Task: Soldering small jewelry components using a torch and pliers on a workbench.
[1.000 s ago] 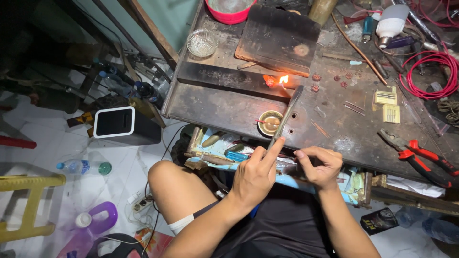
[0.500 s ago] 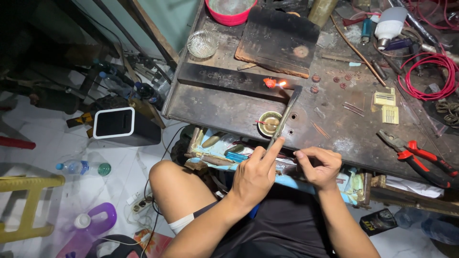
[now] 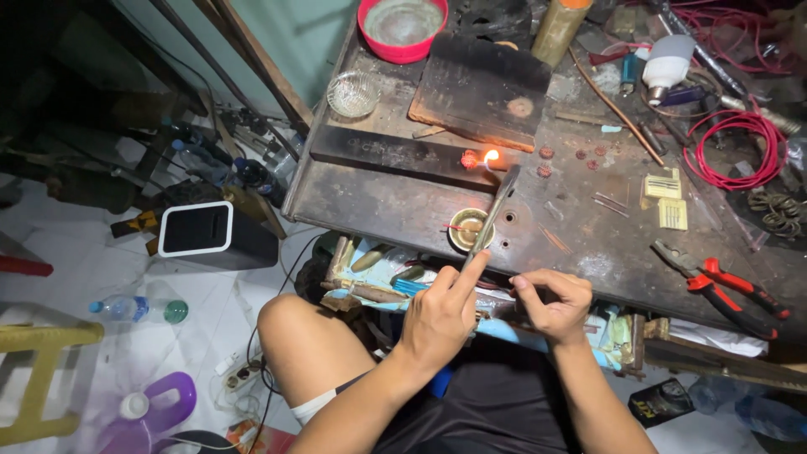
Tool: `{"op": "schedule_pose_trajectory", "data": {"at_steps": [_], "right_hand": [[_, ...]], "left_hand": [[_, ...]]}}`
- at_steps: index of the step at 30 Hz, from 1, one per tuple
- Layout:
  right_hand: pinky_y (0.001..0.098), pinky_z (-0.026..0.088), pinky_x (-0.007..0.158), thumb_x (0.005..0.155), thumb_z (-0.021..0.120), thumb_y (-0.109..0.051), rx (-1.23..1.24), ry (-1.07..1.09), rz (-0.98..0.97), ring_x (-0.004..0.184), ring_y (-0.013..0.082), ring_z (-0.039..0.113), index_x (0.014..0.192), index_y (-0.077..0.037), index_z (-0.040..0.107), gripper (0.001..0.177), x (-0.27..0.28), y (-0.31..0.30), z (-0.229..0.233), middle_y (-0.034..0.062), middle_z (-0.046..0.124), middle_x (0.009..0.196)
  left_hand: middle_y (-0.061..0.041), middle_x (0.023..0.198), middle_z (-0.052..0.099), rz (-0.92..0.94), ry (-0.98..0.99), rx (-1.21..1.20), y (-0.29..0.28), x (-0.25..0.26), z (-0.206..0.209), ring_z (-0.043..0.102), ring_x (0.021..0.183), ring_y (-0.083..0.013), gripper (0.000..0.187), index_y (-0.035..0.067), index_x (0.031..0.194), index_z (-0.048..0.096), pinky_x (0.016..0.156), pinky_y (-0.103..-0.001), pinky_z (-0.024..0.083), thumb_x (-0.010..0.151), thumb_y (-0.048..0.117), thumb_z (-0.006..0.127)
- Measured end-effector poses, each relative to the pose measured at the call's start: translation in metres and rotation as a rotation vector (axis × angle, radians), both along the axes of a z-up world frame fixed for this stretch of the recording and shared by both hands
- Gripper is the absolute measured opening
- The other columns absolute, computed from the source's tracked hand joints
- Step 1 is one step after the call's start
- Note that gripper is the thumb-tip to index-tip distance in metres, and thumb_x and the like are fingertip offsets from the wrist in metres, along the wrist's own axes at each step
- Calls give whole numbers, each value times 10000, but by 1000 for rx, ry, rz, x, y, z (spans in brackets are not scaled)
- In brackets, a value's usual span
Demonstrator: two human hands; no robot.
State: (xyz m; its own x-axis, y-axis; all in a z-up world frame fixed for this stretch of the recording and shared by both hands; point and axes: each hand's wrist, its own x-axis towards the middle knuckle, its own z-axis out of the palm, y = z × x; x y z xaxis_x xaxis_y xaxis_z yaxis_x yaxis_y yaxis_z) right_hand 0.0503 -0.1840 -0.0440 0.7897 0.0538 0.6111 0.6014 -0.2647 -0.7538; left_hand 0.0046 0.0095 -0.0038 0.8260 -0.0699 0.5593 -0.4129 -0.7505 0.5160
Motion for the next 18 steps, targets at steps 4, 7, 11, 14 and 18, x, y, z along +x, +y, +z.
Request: {"op": "schedule_pose_trajectory", "data": {"at_steps": [4,7,11,14,18], "right_hand": [[285,463,428,860,783,-101,2,-3,-2,394,178,586,693,-108,771,168,0,-1,-3,33,653,495],[291,463,422,852,787,-107,-12,-2,-13,385,193,587,690,-116,771,163,-2,-1,-3,32,650,488],[232,513,559,884,735,-67,-120,9,-59,554,131,677,707,-39,730,180,-7,-1,-6,43,735,680],[223,515,547,885,728,-61,-113,13,-44,546,127,678,712,-37,735,175,-6,0,-4,41,736,672],[222,508,555,896,717,-86,-118,37,-41,531,110,665,715,-59,729,183,-7,1,-1,13,723,643]], "left_hand": [[-47,706,514,9,-7,17,4,2,-5,612,455,-339,473,223,1357,660,410,-418,537,930,63,535],[-45,709,524,8,-5,18,8,1,-5,613,454,-335,479,226,1360,657,409,-415,535,927,62,533],[-81,800,467,-58,101,-4,11,-2,-6,501,507,-329,561,159,1465,568,477,-454,463,932,-14,576],[-83,799,476,-50,108,-6,12,-2,-6,509,500,-344,551,165,1459,570,479,-465,464,934,-4,577],[-77,780,474,-63,144,-20,15,-2,-9,523,504,-342,565,174,1454,566,491,-463,484,918,-6,583]]}}
